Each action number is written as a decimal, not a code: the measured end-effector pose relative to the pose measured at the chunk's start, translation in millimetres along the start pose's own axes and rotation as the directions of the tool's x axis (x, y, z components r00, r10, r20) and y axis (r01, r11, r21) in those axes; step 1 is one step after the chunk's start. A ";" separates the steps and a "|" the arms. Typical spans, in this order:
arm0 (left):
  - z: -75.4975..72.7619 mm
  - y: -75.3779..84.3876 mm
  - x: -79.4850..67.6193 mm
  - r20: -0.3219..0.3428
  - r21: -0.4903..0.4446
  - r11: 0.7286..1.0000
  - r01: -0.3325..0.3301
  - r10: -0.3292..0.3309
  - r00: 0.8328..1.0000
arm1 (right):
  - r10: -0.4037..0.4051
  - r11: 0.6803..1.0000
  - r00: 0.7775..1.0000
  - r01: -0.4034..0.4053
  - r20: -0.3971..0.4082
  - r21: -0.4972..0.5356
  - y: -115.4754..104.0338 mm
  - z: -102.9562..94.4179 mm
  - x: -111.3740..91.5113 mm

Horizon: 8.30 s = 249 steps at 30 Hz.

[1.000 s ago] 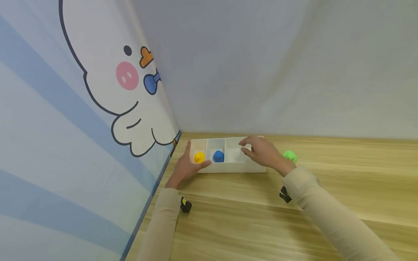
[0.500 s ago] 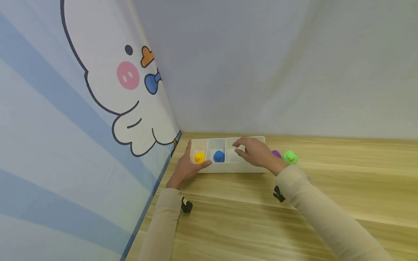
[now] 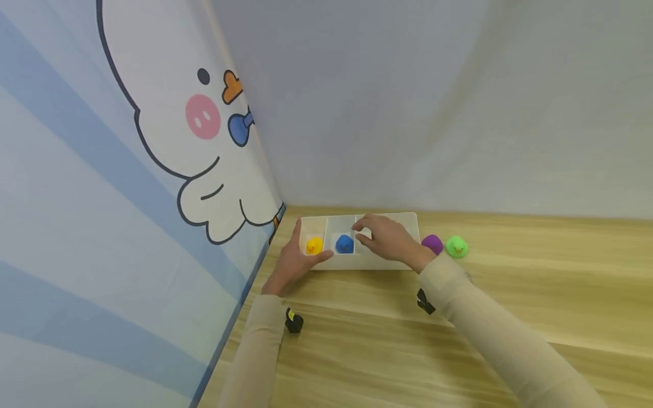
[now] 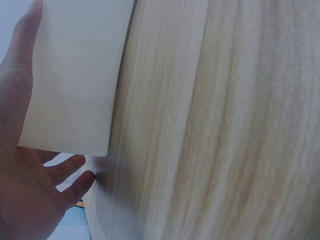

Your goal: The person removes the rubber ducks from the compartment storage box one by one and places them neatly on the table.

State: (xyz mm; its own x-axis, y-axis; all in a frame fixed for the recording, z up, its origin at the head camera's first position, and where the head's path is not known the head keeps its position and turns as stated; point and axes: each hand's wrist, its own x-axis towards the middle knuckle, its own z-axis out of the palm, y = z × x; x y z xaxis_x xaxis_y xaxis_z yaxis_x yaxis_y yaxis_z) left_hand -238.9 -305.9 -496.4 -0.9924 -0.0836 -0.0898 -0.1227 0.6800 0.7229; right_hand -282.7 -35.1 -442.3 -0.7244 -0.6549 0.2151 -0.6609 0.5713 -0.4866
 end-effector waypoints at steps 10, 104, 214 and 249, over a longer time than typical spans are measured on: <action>-2.3 5.7 -2.5 -0.002 -0.003 1.000 -0.014 0.014 1.000 | 0.019 1.000 0.999 -0.019 0.026 -0.019 -6.6 -0.7 5.8; 0.1 1.6 -1.4 -0.029 0.018 1.000 -0.020 0.021 0.999 | 0.041 0.995 0.998 -0.038 0.039 -0.090 -27.0 12.1 16.9; 3.5 -5.0 -1.1 -0.028 -0.041 0.999 -0.025 0.024 0.999 | 0.218 0.973 0.969 -0.225 -0.116 -0.058 66.0 -76.8 -113.4; 1.3 -2.7 -2.0 -0.007 -0.038 0.999 -0.037 0.037 0.999 | 0.261 0.953 0.952 -0.280 -0.161 -0.111 107.5 -90.0 -160.8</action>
State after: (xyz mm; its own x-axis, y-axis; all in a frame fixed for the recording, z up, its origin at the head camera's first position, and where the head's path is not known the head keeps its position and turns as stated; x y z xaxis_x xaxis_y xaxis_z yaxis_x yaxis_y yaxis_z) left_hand -236.5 -306.6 -499.1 -0.9963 -0.0636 -0.0583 -0.0857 0.6548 0.7509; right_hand -254.8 176.2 -453.0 -0.8935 -0.3948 0.2139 -0.4490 0.7833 -0.4299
